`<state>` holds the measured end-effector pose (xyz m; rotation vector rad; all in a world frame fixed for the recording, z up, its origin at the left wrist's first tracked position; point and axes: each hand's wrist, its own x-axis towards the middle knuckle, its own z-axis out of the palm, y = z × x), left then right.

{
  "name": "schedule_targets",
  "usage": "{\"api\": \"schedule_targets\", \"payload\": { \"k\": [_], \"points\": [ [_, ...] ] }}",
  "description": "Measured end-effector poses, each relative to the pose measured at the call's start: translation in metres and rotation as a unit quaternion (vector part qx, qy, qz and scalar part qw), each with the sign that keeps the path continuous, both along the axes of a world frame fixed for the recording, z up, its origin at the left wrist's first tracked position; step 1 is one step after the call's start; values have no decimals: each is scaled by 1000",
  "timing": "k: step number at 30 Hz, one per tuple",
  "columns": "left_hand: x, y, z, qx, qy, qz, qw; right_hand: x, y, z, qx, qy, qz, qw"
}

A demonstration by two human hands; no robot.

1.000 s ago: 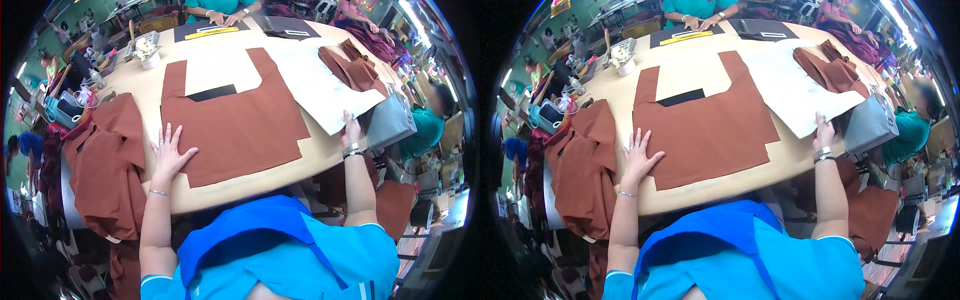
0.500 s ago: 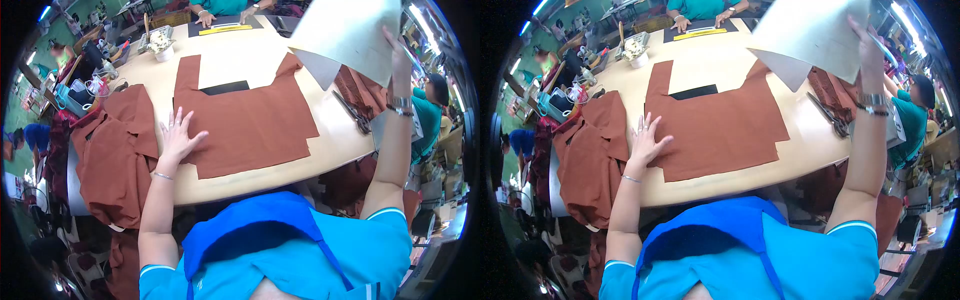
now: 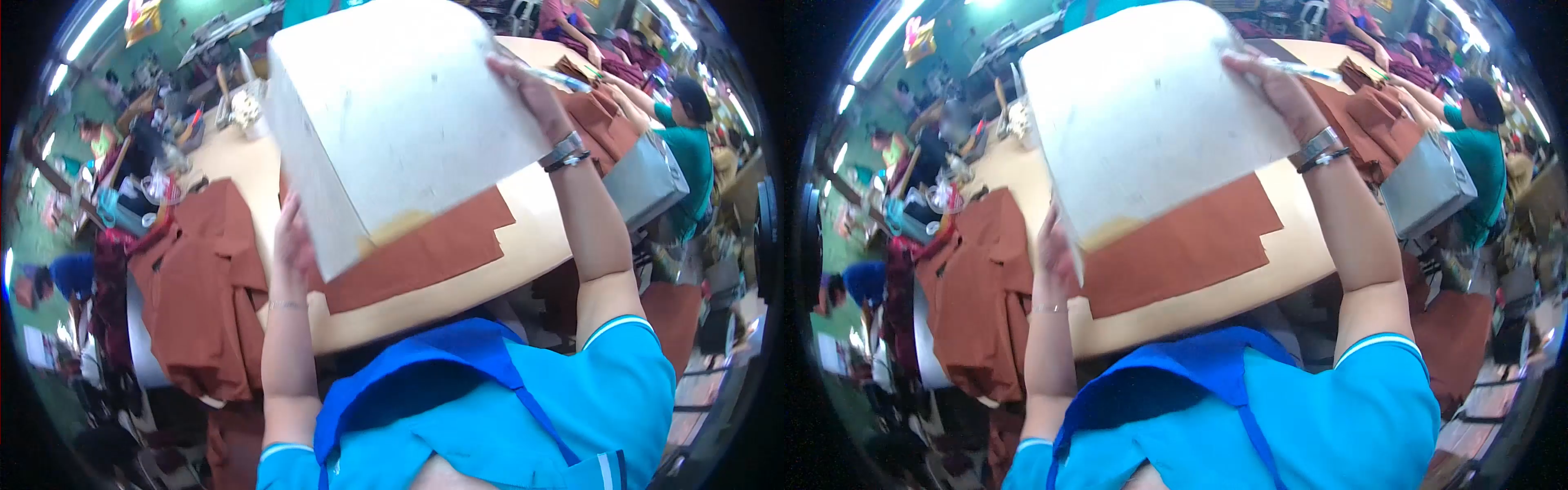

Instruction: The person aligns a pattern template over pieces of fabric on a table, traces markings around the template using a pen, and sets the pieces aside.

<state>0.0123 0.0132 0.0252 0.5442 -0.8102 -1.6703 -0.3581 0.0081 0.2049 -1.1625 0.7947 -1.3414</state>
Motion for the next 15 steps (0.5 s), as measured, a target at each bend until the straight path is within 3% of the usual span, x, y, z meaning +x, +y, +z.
{"api": "schedule_targets", "payload": {
  "k": [1,3,4,5,6,8,11,12,13,15],
  "points": [
    [21,4,3,58,41,-4,997,-7,0,-12,-1,4,-1,1000],
    [36,29,30,-12,-58,142,988,-29,-11,-47,8,29,17,999],
    [47,38,40,-45,-65,164,983,-44,-26,-70,16,49,36,998],
    [46,53,60,-68,-113,231,964,-54,-43,-95,47,90,-26,994],
    [52,62,68,-101,-166,291,937,-45,-40,-98,67,88,-71,991],
    [66,78,81,-141,-259,374,879,-55,-78,-147,-77,232,-142,959],
    [80,100,95,-150,-372,485,777,-47,-107,-176,-98,363,-193,906],
    [99,106,89,-201,-419,487,739,-39,-110,-172,-122,547,-252,789],
    [125,111,81,-251,-462,487,697,-33,-121,-181,-143,578,-272,756],
    [120,110,88,-264,-420,505,706,-24,-140,-193,-123,651,-286,693]
  ]
}}
